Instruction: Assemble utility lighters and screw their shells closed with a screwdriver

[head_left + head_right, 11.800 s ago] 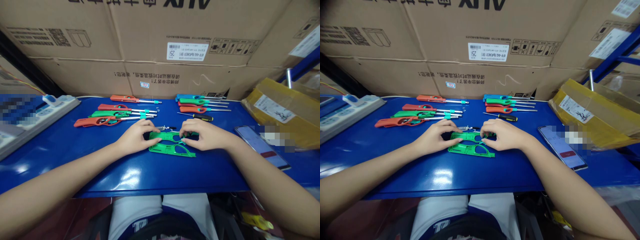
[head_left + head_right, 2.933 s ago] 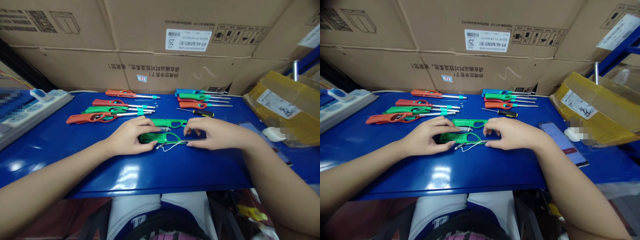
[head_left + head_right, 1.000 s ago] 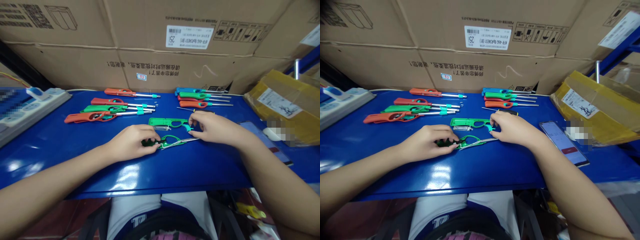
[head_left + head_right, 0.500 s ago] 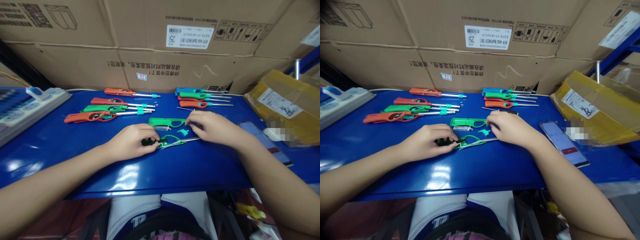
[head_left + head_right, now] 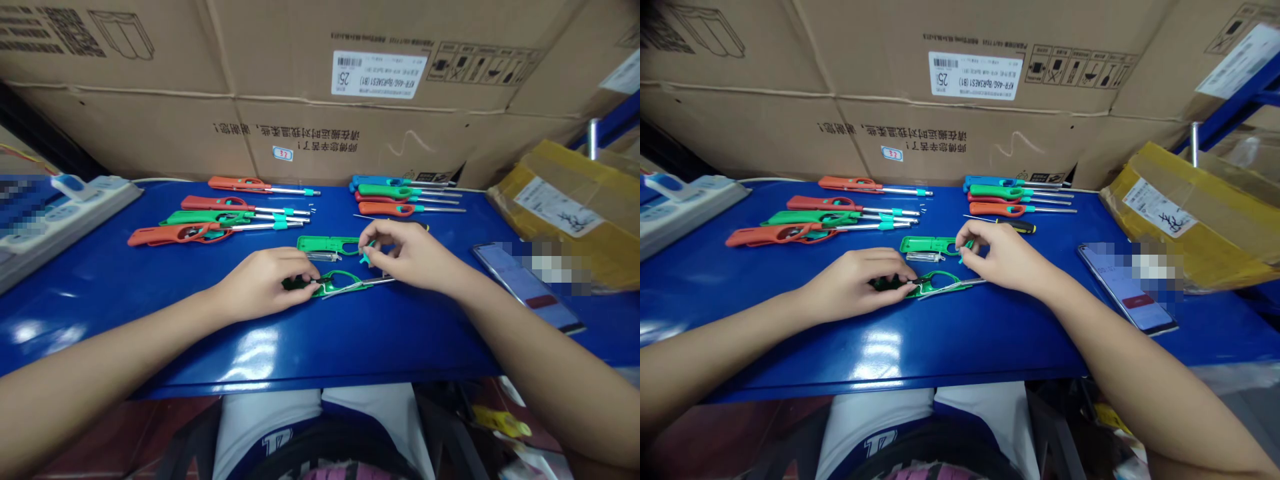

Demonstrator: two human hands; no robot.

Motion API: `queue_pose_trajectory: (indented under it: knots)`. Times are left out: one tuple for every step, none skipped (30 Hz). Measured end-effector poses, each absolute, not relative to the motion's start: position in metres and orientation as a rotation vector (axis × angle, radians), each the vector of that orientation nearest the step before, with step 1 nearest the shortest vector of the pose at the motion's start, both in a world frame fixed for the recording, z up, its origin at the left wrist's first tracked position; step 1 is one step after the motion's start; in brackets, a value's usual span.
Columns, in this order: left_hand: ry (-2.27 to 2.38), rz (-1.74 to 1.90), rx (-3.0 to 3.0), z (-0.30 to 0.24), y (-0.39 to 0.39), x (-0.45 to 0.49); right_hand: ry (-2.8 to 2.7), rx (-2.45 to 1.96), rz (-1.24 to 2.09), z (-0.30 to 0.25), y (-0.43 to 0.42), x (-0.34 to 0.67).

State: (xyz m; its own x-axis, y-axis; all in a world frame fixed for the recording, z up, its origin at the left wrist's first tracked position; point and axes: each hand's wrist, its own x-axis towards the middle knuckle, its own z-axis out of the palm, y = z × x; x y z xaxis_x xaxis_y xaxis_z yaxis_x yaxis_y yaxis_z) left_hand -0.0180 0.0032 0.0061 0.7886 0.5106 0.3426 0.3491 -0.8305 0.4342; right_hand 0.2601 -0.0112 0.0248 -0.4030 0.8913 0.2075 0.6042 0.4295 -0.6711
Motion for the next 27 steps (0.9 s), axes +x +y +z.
queue_pose_trajectory:
  knots:
    - [0.653,0.643,2.631,0.006,0.003,-0.018,-2.105,-1.270,0.736,0.024,-0.011,0.259]
    - [0.653,0.641,2.631,0.006,0.003,-0.018,-2.069,-1.290,0.794,0.023,-0.011,0.258]
    - [0.655,0.640,2.631,0.006,0.003,-0.018,-2.027,-1.316,0.857,0.021,-0.010,0.258]
    - [0.659,0.638,2.630,0.006,0.003,-0.018,-1.982,-1.346,0.910,0.020,-0.009,0.257]
    - [0.662,0.635,2.628,0.006,0.003,-0.018,-1.949,-1.371,0.940,0.018,-0.008,0.257]
    - [0.664,0.636,2.627,0.006,0.003,-0.018,-1.938,-1.388,0.936,0.017,-0.007,0.257]
    - [0.663,0.637,2.627,0.006,0.003,-0.018,-1.949,-1.395,0.899,0.016,-0.006,0.257]
    - [0.662,0.638,2.627,0.006,0.003,-0.018,-1.971,-1.393,0.845,0.015,-0.005,0.257]
    - [0.661,0.638,2.627,0.006,0.003,-0.018,-1.993,-1.385,0.790,0.015,-0.005,0.258]
    - [0.661,0.638,2.627,0.006,0.003,-0.018,-2.007,-1.378,0.743,0.015,-0.004,0.258]
    - [0.661,0.640,2.626,0.006,0.003,-0.018,-2.015,-1.378,0.704,0.015,-0.004,0.259]
    - [0.662,0.638,2.625,0.006,0.003,-0.018,-2.020,-1.384,0.670,0.015,-0.004,0.259]
    - [0.665,0.636,2.623,0.006,0.003,-0.018,-2.028,-1.391,0.639,0.015,-0.004,0.260]
    - [0.666,0.634,2.622,0.006,0.003,-0.018,-2.036,-1.398,0.619,0.014,-0.005,0.260]
    - [0.666,0.634,2.622,0.006,0.003,-0.018,-2.039,-1.410,0.621,0.014,-0.005,0.261]
    - [0.665,0.633,2.623,0.006,0.003,-0.018,-2.029,-1.431,0.654,0.013,-0.005,0.261]
    - [0.663,0.634,2.624,0.006,0.003,-0.018,-2.005,-1.461,0.711,0.013,-0.005,0.261]
    - [0.660,0.634,2.625,0.006,0.003,-0.018,-1.980,-1.497,0.770,0.012,-0.005,0.261]
    - [0.656,0.636,2.627,0.006,0.003,-0.018,-1.967,-1.533,0.800,0.011,-0.004,0.261]
    - [0.652,0.637,2.628,0.006,0.003,-0.018,-1.977,-1.565,0.791,0.010,-0.003,0.261]
    - [0.650,0.637,2.630,0.006,0.003,-0.018,-2.009,-1.587,0.746,0.009,-0.002,0.261]
    - [0.648,0.638,2.632,0.006,0.003,-0.018,-2.056,-1.596,0.677,0.008,-0.001,0.261]
    - [0.647,0.641,2.633,0.006,0.003,-0.018,-2.103,-1.595,0.605,0.008,0.000,0.262]
    - [0.648,0.643,2.632,0.007,0.003,-0.017,-2.137,-1.587,0.549,0.008,0.000,0.263]
    - [0.651,0.644,2.632,0.007,0.003,-0.017,-2.157,-1.576,0.519,0.009,0.000,0.264]
    - [0.655,0.642,2.631,0.007,0.003,-0.017,-2.173,-1.560,0.506,0.010,0.000,0.265]
    - [0.660,0.641,2.630,0.007,0.003,-0.018,-2.198,-1.539,0.495,0.012,0.000,0.268]
